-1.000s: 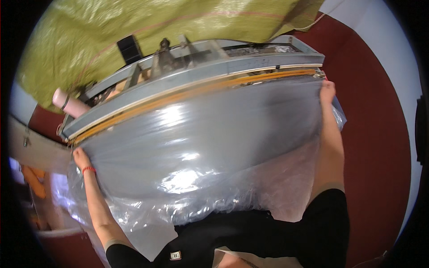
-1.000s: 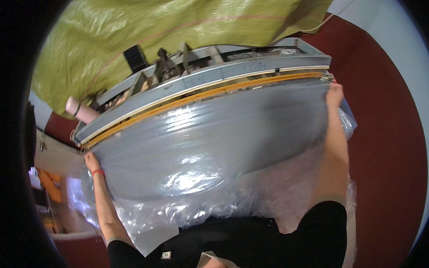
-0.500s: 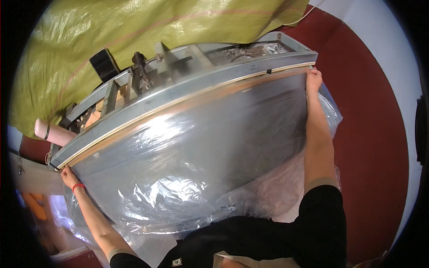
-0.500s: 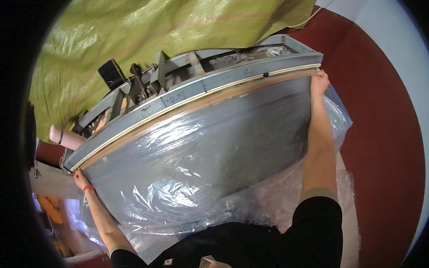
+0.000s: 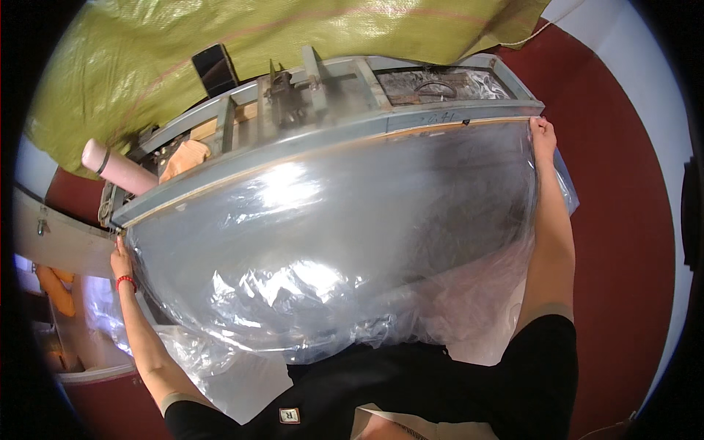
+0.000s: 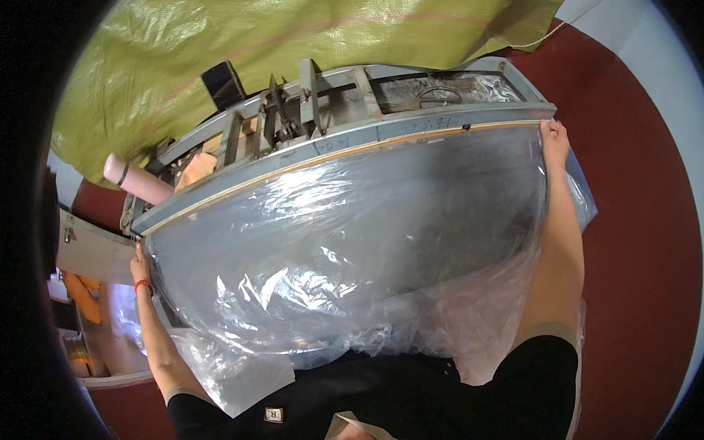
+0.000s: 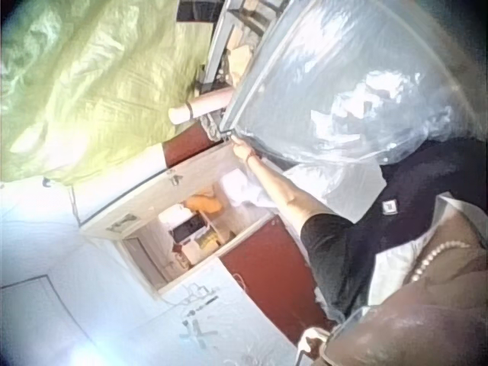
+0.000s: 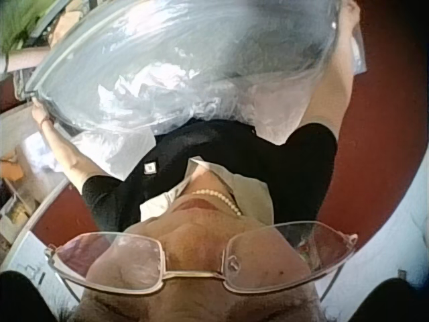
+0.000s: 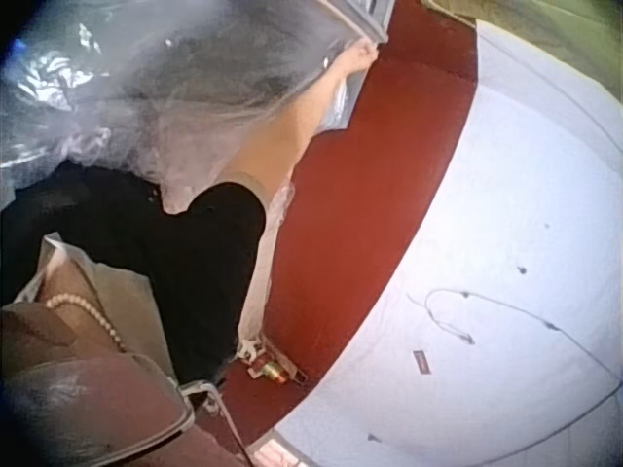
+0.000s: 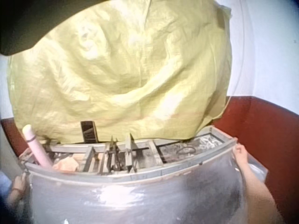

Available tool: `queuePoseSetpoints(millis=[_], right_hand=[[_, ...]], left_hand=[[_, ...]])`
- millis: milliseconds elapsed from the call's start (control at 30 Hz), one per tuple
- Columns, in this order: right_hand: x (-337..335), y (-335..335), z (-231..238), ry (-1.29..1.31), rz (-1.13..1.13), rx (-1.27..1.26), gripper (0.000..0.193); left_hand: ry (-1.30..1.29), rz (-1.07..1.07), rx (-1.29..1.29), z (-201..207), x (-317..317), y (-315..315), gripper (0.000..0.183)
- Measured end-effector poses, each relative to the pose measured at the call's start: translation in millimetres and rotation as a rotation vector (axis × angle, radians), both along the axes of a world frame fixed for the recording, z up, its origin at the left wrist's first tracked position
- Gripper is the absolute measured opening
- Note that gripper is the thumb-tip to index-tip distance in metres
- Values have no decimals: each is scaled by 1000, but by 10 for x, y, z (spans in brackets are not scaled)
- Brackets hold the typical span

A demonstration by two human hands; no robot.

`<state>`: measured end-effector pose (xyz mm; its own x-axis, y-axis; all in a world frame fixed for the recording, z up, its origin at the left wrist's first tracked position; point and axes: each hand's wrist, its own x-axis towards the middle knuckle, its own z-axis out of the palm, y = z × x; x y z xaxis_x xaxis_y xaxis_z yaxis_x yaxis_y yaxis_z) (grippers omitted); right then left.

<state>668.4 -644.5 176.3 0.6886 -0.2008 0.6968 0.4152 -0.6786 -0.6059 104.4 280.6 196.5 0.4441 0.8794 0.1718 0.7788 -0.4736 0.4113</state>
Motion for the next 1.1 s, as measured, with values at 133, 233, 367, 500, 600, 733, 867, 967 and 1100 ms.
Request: queuePoseSetpoints(millis=[133,233,367,500,600,733,867,967,1100], right_hand=[[-764,-87,563,299,68,-32,21],[-1241,-710,562,101,-182,-30,25],[-1726,-1893,330,548,-756,-92,33],[-1834,-1434,642,153,-825,-240,37],[-1745,-197,826,40,-83,-64,29],[-2718,2071,1326,413,743,38,25],[-3579,3246,1486,137,1336,-107,34],[-3810,3587,1359,220,1488,41,24],[-3921,3674,1262,515,1552,157,15]], left_hand=[[-268,-73,-254,289,-232,-437,38],[-549,-221,-416,517,173,-1584,21],[-625,-514,-662,773,455,-2617,12],[-673,-608,-845,1033,774,-3402,11],[-690,-679,-912,1177,826,-3774,12],[-671,-714,-973,1228,702,-3944,15],[-571,-718,-932,1323,584,-4088,15],[-565,-804,-885,1355,574,-4159,13],[-609,-954,-523,1377,457,-4085,6]])
